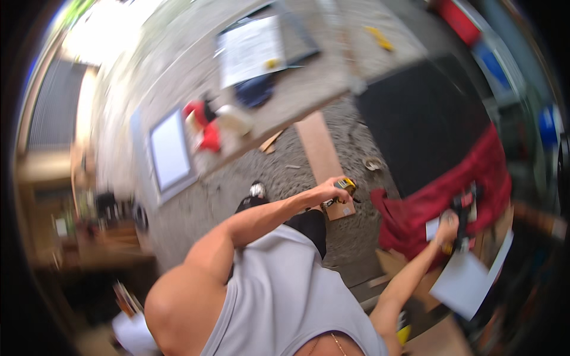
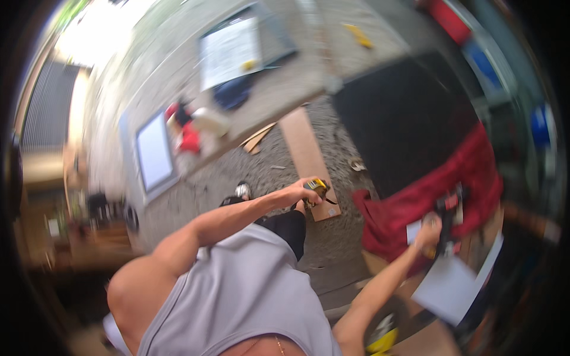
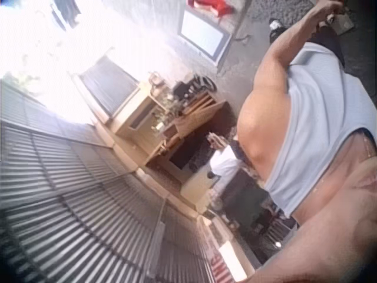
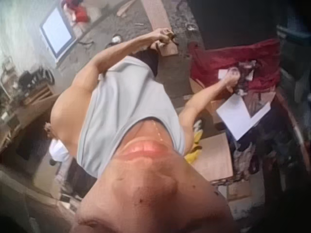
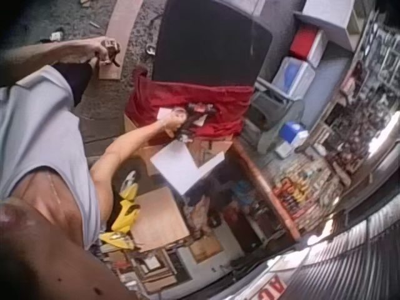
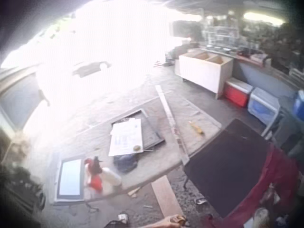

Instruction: The person measures a white sheet of paper with a tape measure and marks it with a pencil. They then use a ruler to draw straight lines on the paper. The person also handles a document and a picture frame on the table.

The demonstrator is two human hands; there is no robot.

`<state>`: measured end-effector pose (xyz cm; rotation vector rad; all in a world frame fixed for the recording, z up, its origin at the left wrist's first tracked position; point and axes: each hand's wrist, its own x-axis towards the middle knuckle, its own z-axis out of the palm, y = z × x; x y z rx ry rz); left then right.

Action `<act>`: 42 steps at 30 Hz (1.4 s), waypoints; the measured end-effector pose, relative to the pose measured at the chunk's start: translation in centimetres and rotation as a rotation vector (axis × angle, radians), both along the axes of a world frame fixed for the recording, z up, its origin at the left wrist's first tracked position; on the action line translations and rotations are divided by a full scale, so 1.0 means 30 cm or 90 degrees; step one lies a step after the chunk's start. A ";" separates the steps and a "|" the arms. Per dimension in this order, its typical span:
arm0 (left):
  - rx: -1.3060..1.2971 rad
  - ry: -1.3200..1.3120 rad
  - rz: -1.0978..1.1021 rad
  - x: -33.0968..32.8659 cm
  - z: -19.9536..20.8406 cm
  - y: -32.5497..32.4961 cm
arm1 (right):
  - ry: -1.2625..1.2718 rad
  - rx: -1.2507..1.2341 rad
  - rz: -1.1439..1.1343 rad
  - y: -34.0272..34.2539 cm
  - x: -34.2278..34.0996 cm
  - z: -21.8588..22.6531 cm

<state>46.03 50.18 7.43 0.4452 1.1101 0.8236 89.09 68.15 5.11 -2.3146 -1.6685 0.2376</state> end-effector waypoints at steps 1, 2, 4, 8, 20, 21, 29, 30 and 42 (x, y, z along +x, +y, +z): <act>-0.023 0.114 0.030 -0.031 -0.101 -0.136 | -0.094 0.049 -0.043 -0.041 -0.097 0.053; -0.029 0.227 -0.002 -0.083 0.007 -0.203 | 0.071 0.054 0.001 -0.045 -0.169 0.031; -0.011 0.378 -0.092 -0.186 0.124 -0.343 | 0.384 0.031 0.031 -0.115 -0.245 -0.068; 0.091 0.480 0.016 -0.290 0.104 -0.630 | 0.807 -0.457 0.194 -0.570 -1.053 0.206; -0.006 0.553 0.161 -1.122 0.171 -1.426 | 0.675 -0.849 0.729 -1.279 -2.193 0.165; -0.038 0.551 0.197 -1.230 0.153 -1.504 | 0.655 -0.764 0.751 -1.272 -2.280 0.151; -0.054 0.905 0.276 -1.675 -0.048 -1.712 | 0.471 -0.152 0.852 -1.430 -2.654 -0.080; -0.045 0.932 0.268 -1.680 -0.067 -1.711 | 0.468 -0.127 0.835 -1.434 -2.671 -0.103; 0.111 1.257 0.402 -1.626 -0.177 -1.590 | 0.565 -0.227 0.915 -1.362 -2.693 -0.218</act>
